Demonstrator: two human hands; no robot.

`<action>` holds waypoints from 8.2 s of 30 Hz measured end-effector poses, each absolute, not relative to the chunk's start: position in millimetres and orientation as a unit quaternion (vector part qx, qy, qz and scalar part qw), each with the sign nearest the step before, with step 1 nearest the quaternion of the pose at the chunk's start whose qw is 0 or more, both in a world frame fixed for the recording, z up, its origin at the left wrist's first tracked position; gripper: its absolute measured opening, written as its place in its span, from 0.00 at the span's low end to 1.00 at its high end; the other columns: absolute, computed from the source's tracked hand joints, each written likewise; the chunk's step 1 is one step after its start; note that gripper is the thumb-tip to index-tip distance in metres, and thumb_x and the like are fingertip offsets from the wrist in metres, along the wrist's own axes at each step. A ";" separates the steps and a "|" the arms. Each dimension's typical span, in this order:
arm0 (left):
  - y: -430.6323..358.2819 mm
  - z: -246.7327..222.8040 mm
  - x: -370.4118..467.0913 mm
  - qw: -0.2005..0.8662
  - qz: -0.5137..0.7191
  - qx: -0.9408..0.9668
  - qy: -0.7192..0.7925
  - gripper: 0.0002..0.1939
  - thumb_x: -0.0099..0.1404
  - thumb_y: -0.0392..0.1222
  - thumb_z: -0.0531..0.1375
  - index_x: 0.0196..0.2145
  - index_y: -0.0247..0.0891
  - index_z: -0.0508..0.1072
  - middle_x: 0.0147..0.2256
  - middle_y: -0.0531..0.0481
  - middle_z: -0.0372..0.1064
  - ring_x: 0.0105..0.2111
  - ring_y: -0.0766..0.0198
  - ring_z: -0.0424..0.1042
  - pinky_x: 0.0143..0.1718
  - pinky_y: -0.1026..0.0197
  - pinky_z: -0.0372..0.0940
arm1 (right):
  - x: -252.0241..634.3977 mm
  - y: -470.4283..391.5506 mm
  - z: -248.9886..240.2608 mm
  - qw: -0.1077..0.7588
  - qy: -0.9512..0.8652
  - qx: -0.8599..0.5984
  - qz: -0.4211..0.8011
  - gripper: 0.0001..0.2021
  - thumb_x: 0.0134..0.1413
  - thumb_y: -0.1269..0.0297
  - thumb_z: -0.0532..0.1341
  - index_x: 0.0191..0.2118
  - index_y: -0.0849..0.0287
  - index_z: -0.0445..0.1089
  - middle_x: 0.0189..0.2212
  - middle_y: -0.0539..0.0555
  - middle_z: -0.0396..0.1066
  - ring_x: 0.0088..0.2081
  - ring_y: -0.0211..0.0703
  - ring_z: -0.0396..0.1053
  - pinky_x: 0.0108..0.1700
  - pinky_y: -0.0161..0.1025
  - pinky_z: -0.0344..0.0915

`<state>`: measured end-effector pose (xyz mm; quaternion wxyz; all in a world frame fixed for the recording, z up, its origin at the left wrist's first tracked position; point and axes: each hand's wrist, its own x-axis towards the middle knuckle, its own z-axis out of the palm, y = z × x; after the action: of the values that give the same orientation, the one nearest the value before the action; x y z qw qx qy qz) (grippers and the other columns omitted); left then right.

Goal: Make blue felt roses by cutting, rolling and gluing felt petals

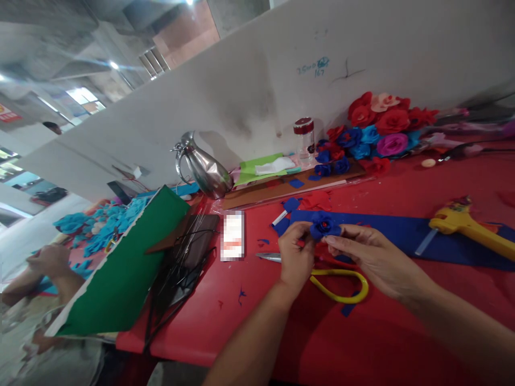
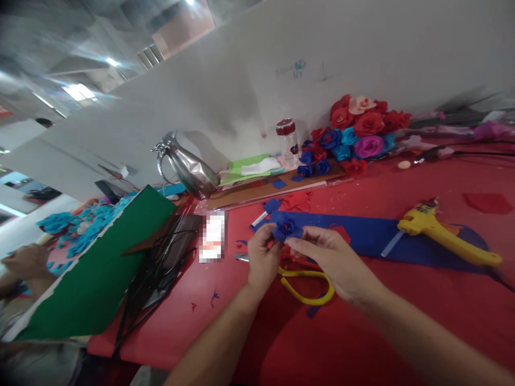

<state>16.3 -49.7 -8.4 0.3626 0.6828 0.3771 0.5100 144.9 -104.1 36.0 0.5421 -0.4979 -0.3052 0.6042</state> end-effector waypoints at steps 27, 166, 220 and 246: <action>-48.9 -5.9 16.9 0.439 0.527 0.621 0.378 0.12 0.47 0.25 0.54 0.26 0.36 0.74 0.26 0.53 0.69 0.27 0.67 0.65 0.31 0.66 0.61 | 147.8 -104.2 31.0 0.531 -0.366 -0.506 0.573 0.23 0.30 0.40 0.72 0.19 0.57 0.73 0.20 0.51 0.71 0.26 0.39 0.66 0.32 0.38 0.64; -36.4 -29.1 21.0 0.368 0.537 0.662 0.371 0.08 0.60 0.32 0.54 0.25 0.37 0.69 0.28 0.51 0.67 0.29 0.66 0.65 0.32 0.65 0.62 | 153.1 -94.0 21.0 0.564 -0.355 -0.474 0.576 0.12 0.44 0.54 0.64 0.22 0.56 0.68 0.21 0.49 0.69 0.26 0.38 0.64 0.33 0.39 0.58; -43.3 -16.5 24.8 0.336 0.537 0.689 0.353 0.09 0.58 0.30 0.51 0.24 0.38 0.67 0.26 0.50 0.66 0.29 0.65 0.66 0.31 0.63 0.63 | 151.3 -96.1 16.6 0.606 -0.302 -0.490 0.549 0.12 0.40 0.54 0.68 0.23 0.55 0.68 0.21 0.49 0.66 0.25 0.39 0.62 0.30 0.37 0.59; -40.9 -20.2 26.7 0.468 0.536 0.581 0.395 0.03 0.56 0.36 0.57 0.25 0.37 0.69 0.24 0.55 0.63 0.23 0.69 0.60 0.27 0.66 0.60 | 152.1 -95.8 25.4 0.633 -0.292 -0.454 0.554 0.12 0.44 0.55 0.65 0.20 0.54 0.66 0.19 0.50 0.66 0.24 0.40 0.60 0.30 0.40 0.56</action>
<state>26.7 -40.9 -20.2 0.4676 0.5810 0.3953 0.5362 152.1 -95.8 25.4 0.6333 -0.4539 -0.2923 0.5545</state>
